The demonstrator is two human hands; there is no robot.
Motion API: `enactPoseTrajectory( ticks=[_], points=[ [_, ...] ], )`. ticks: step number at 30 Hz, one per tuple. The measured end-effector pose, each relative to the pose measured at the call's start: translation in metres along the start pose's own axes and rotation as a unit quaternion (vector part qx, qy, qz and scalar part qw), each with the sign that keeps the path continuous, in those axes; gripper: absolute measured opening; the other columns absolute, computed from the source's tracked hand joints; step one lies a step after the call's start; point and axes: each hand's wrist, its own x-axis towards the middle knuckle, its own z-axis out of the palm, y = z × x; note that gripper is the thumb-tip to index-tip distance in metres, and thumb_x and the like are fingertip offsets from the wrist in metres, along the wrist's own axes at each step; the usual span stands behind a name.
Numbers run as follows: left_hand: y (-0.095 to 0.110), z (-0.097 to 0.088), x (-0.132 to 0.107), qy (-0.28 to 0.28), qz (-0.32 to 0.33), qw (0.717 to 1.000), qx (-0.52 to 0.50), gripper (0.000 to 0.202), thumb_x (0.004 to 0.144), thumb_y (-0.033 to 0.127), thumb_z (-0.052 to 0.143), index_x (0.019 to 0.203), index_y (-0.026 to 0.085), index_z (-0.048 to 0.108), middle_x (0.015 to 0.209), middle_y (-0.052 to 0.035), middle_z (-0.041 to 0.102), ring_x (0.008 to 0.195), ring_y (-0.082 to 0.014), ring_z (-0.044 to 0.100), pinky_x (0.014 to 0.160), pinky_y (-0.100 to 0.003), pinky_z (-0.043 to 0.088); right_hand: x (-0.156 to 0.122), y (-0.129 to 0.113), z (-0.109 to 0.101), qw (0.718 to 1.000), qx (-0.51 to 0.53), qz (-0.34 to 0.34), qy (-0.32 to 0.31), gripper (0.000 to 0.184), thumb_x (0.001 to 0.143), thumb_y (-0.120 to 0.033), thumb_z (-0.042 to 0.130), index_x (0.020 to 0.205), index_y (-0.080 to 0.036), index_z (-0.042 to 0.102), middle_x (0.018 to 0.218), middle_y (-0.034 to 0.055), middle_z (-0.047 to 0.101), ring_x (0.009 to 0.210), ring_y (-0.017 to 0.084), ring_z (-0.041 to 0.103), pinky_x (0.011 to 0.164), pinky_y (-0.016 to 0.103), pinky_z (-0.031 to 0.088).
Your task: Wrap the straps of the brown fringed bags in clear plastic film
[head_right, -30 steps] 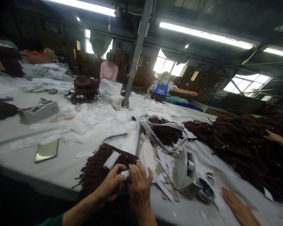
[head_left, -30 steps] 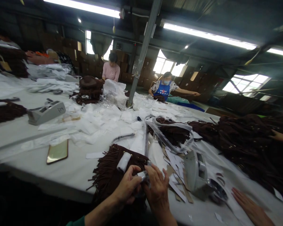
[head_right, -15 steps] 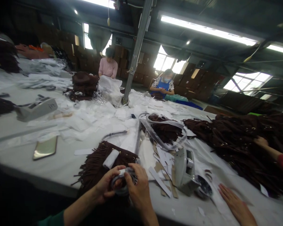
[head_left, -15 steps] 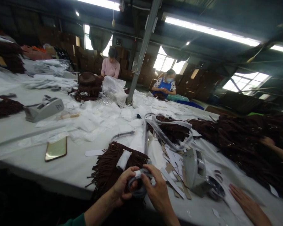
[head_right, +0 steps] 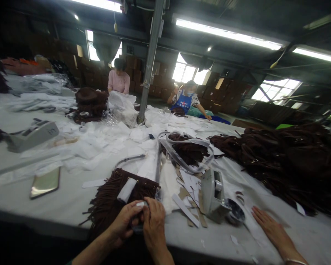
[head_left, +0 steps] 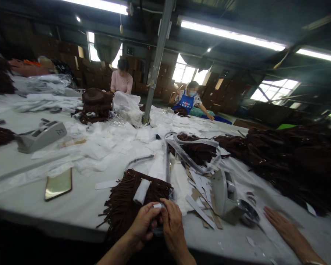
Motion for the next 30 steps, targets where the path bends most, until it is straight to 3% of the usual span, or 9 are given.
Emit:
enactPoseTrajectory(
  ticks=[9,12,14,16,19,21,23,27,30],
  points=[
    [-0.015,-0.003,-0.001,0.013,0.038,0.996,0.084,0.058,0.073,0.05,0.069,0.115,0.017,0.047,0.051,0.008,0.049,0.037,-0.0029,0.034,0.037,-0.012,0.023,0.006,-0.011,-0.009,0.999,-0.002,0.034,0.01,0.03,0.098,-0.038,0.037,0.093,-0.024,0.063,0.085,0.0016,0.066,0.084,0.019,0.06,0.078,0.034,0.045],
    [0.004,-0.002,-0.009,-0.047,0.008,0.976,0.213,0.064,0.077,0.057,0.061,0.126,0.02,0.041,0.068,0.0015,0.058,0.042,-0.0086,0.047,0.033,-0.016,0.034,0.009,-0.01,-0.015,0.999,-0.024,0.028,0.02,0.03,0.098,-0.038,0.039,0.087,-0.024,0.063,0.08,0.0004,0.065,0.079,0.018,0.059,0.074,0.032,0.043],
    [0.027,-0.002,-0.013,-0.1,0.02,0.944,0.313,0.061,0.078,0.053,0.063,0.127,0.022,0.045,0.097,-0.0086,0.063,0.071,-0.018,0.062,0.042,-0.022,0.049,0.013,-0.006,-0.021,0.998,-0.047,0.016,0.038,0.031,0.098,-0.038,0.039,0.086,-0.023,0.063,0.079,0.0005,0.065,0.077,0.018,0.059,0.072,0.031,0.042],
    [0.055,-0.001,-0.013,-0.109,0.06,0.908,0.4,0.049,0.079,0.047,0.064,0.119,0.021,0.056,0.11,-0.0111,0.062,0.093,-0.0237,0.062,0.059,-0.027,0.056,0.023,0.0,-0.029,0.994,-0.078,0.01,0.073,0.031,0.097,-0.04,0.039,0.086,-0.022,0.063,0.078,0.0017,0.064,0.076,0.018,0.058,0.071,0.031,0.041],
    [0.097,-0.004,0.001,-0.013,0.134,0.886,0.443,0.039,0.08,0.048,0.061,0.104,0.018,0.064,0.096,-0.0087,0.067,0.087,-0.023,0.064,0.067,-0.029,0.055,0.049,0.012,-0.041,0.98,-0.137,0.025,0.142,0.033,0.096,-0.043,0.042,0.087,-0.019,0.064,0.078,0.0041,0.062,0.077,0.019,0.055,0.073,0.033,0.041],
    [0.122,-0.015,0.019,0.077,0.167,0.883,0.433,0.044,0.077,0.051,0.062,0.104,0.016,0.061,0.09,-0.0072,0.067,0.074,-0.0211,0.064,0.058,-0.028,0.053,0.066,0.017,-0.045,0.965,-0.18,0.043,0.184,0.031,0.095,-0.04,0.043,0.092,-0.019,0.065,0.085,0.0064,0.062,0.083,0.021,0.055,0.077,0.035,0.041],
    [0.142,-0.033,0.04,0.183,0.193,0.85,0.455,0.048,0.075,0.055,0.059,0.104,0.017,0.06,0.086,-0.0053,0.066,0.056,-0.0168,0.058,0.048,-0.028,0.046,0.075,0.02,-0.04,0.955,-0.214,0.056,0.2,0.026,0.095,-0.034,0.044,0.101,-0.019,0.065,0.101,0.0094,0.062,0.096,0.024,0.054,0.084,0.04,0.04],
    [0.166,-0.075,0.087,0.309,0.209,0.746,0.553,0.055,0.072,0.052,0.06,0.115,0.017,0.057,0.102,-0.0098,0.065,0.09,-0.0271,0.062,0.082,-0.04,0.048,0.068,0.026,-0.009,0.967,-0.216,0.026,0.133,0.027,0.087,-0.029,0.055,0.112,-0.022,0.061,0.116,0.0104,0.061,0.107,0.026,0.052,0.096,0.046,0.037],
    [0.164,-0.093,0.112,0.303,0.14,0.764,0.552,0.079,0.061,0.049,0.071,0.125,0.008,0.048,0.107,-0.0182,0.063,0.1,-0.0343,0.061,0.088,-0.045,0.046,0.053,0.035,0.014,0.972,-0.199,0.019,0.126,0.033,0.085,-0.027,0.056,0.118,-0.024,0.059,0.121,0.0093,0.06,0.111,0.027,0.051,0.1,0.048,0.036]
  ],
)
